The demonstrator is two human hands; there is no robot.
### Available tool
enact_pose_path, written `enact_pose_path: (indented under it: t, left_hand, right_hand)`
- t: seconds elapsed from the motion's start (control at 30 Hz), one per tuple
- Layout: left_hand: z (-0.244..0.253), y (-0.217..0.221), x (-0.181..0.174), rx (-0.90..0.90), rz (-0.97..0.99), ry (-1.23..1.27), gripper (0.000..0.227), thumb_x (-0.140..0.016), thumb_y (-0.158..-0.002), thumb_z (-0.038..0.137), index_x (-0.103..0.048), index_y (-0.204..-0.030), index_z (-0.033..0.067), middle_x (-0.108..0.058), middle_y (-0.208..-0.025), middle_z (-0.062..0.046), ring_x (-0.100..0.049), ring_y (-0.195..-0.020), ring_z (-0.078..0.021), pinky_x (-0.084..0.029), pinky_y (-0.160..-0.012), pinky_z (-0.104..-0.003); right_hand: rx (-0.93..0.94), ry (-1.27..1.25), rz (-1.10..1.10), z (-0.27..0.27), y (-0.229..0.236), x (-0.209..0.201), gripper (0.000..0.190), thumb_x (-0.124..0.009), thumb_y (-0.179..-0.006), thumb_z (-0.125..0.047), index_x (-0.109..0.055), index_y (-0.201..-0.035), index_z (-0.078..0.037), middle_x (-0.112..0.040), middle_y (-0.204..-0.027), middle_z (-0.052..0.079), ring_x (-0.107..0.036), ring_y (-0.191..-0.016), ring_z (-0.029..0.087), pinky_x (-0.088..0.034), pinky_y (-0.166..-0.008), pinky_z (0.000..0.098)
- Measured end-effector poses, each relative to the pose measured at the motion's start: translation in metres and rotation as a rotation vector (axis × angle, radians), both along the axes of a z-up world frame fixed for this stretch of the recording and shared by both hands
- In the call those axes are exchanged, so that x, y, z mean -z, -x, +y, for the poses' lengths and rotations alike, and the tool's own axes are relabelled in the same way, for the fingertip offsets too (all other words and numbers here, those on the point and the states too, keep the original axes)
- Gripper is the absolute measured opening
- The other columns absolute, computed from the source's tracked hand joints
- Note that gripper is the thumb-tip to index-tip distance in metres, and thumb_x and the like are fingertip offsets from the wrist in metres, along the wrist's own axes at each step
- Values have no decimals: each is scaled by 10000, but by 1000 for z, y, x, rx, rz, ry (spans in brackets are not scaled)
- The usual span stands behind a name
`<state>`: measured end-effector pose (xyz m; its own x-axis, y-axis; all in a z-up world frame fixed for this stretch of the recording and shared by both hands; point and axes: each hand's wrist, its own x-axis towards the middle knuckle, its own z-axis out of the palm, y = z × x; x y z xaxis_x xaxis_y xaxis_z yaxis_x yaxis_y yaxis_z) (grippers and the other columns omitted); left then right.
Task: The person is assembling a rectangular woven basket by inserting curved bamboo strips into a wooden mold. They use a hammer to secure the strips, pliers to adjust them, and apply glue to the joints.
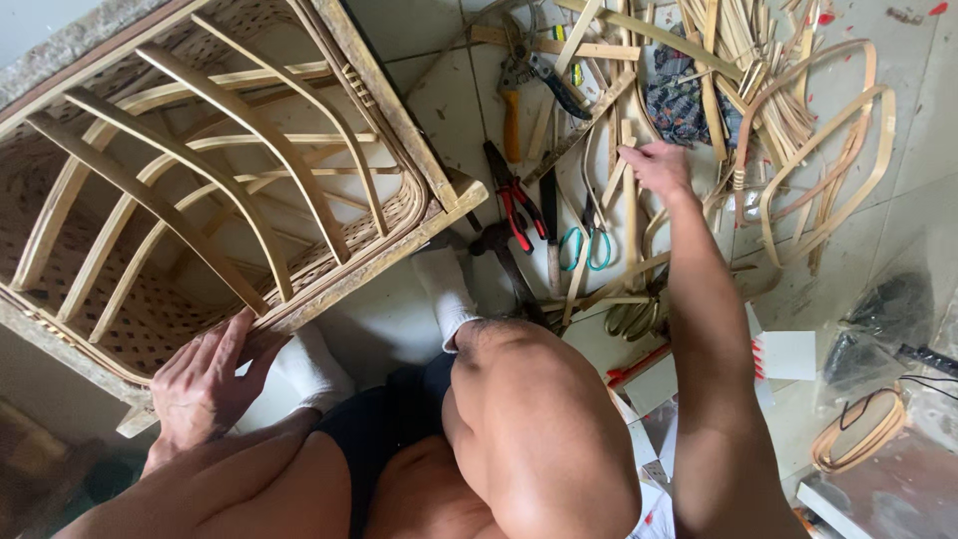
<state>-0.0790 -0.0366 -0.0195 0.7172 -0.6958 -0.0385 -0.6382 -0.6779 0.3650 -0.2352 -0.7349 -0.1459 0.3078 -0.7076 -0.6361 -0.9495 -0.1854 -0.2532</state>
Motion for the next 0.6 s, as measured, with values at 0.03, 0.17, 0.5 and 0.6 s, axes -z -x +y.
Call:
enact_pose_path:
  t: [0.03, 0.17, 0.5, 0.6]
  left_hand:
    - [0, -1, 1, 0, -1, 0, 571, -845, -877, 364, -672, -1345, 87, -764, -1031, -66, -753, -910, -210, -604, -799, -317]
    - [-2, 0, 0, -3, 9, -21, 570, -845, -881, 382, -674, -1337, 86, -767, -1054, -73, -758, -921, -206, -607, -810, -313]
    - [3, 4, 0, -9, -2, -15, 559, -857, -911, 361, -652, -1362, 102, -765, -1071, -59, -748, -906, -201, -596, -743, -306]
    - [6, 4, 3, 12, 25, -10, 638, -838, -893, 344, -637, -1437, 79, -761, -1062, -60, -735, -875, -184, -588, -723, -291]
  right_hand:
    - [-26, -11, -17, 2, -2, -2, 328, -803, -897, -352, -737, -1041, -66, -732, -887, 42, -681, -728, 107, -581, -640, 253]
    - [-266, 107, -97, 10, -2, -13, 238, -767, -981, -260, -768, -1078, -42, -757, -954, 87, -688, -788, 143, -550, -697, 288]
    - [-5, -29, -834, -8, -26, -68, 148, -600, -1081, -185, -637, -1162, -67, -747, -1065, 53, -773, -959, 147, -648, -822, 292]
    - [-35, 85, -525, -31, -4, -59, 240, -667, -1135, -232, -687, -1206, -4, -711, -1054, 173, -686, -889, 297, -520, -729, 325]
